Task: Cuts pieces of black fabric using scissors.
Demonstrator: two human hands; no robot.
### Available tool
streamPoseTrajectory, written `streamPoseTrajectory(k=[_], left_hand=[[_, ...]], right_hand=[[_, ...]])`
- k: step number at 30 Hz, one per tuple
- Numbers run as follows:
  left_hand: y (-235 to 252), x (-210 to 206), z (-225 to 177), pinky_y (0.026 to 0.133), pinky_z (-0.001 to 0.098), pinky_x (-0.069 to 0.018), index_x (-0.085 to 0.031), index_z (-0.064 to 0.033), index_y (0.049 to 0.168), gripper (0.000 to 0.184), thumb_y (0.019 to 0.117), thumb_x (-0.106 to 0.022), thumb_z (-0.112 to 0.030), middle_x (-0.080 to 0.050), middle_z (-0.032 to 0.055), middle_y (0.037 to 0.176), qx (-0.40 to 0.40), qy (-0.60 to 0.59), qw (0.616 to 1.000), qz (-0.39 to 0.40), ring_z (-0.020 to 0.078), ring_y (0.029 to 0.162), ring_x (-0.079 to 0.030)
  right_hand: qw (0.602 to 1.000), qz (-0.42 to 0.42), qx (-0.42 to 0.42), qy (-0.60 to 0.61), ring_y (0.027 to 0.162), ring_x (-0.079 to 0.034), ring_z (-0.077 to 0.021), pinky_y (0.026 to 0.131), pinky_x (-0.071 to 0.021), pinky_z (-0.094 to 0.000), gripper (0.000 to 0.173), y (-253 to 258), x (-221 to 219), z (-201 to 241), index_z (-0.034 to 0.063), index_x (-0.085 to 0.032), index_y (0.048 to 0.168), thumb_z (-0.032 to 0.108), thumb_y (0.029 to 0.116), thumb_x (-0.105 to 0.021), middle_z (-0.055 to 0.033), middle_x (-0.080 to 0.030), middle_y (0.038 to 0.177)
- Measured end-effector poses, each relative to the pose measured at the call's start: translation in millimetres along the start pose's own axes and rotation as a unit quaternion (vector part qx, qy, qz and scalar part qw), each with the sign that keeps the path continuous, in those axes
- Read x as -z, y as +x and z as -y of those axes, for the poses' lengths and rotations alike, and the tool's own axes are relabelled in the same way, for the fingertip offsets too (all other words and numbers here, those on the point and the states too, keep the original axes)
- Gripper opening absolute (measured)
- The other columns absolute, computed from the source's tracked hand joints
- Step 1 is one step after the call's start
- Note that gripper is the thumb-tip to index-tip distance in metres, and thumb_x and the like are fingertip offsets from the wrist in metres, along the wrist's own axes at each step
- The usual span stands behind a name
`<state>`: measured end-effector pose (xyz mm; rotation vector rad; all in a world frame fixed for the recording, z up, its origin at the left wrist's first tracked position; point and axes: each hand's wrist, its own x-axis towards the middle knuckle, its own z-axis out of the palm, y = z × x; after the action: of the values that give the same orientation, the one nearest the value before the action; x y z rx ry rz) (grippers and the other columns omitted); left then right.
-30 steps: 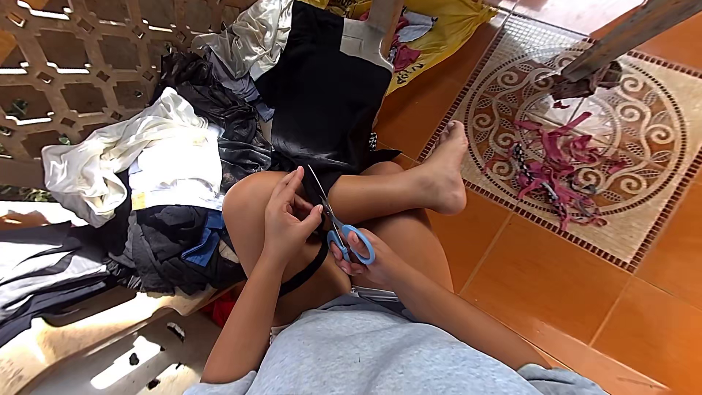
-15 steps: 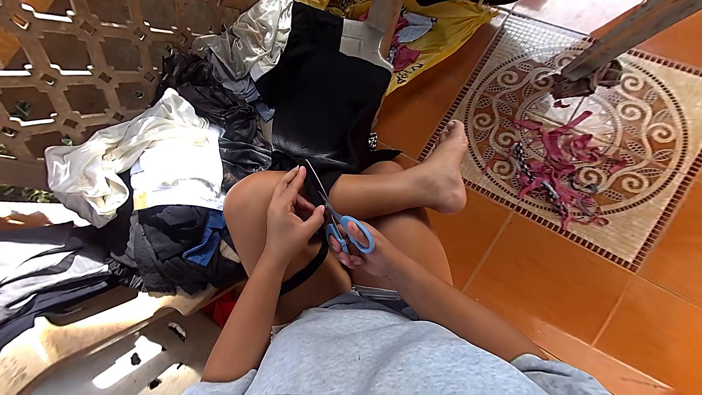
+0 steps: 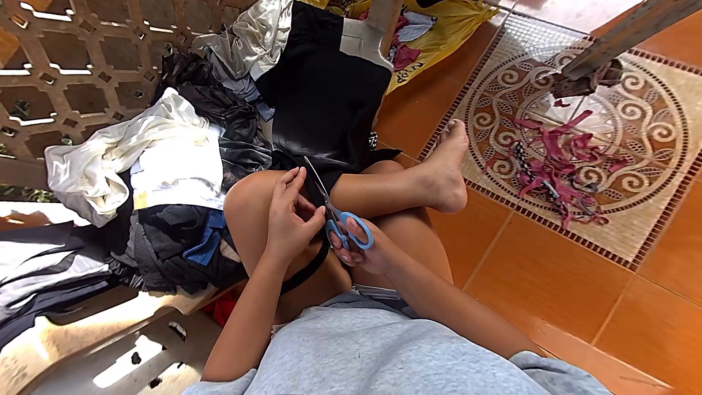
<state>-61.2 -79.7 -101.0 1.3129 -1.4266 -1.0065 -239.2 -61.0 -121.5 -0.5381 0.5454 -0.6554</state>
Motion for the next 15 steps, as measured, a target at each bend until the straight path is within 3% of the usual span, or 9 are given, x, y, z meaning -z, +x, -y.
streamPoseTrajectory(k=[10, 15], left_hand=[[-1.8, 0.3, -0.5, 0.064, 0.0109, -0.051, -0.049, 0.0081, 0.145, 0.073, 0.0767, -0.074, 0.002, -0.047, 0.0177, 0.142, 0.004, 0.001, 1.0, -0.003, -0.0043, 0.072, -0.056], [-2.0, -0.3, -0.2, 0.064, 0.0107, -0.0508, -0.049, 0.0081, 0.145, 0.073, 0.0763, -0.074, 0.002, -0.047, 0.0172, 0.142, 0.0, -0.002, 1.0, -0.007, -0.0045, 0.072, -0.056]], right_hand=[[0.999, 0.006, 0.0, 0.036, 0.047, -0.049, 0.0046, 0.044, -0.0377, -0.0096, 0.047, 4.8, -6.1, 1.2, 0.0151, -0.063, 0.08, 0.061, 0.0927, -0.064, 0.0092, -0.059, 0.065], [0.998, -0.019, -0.003, 0.056, 0.045, -0.048, 0.0049, 0.043, -0.0374, -0.0095, 0.041, 3.1, -12.3, 0.7, 0.0142, -0.061, 0.081, 0.052, 0.0963, -0.063, 0.0096, -0.057, 0.063]])
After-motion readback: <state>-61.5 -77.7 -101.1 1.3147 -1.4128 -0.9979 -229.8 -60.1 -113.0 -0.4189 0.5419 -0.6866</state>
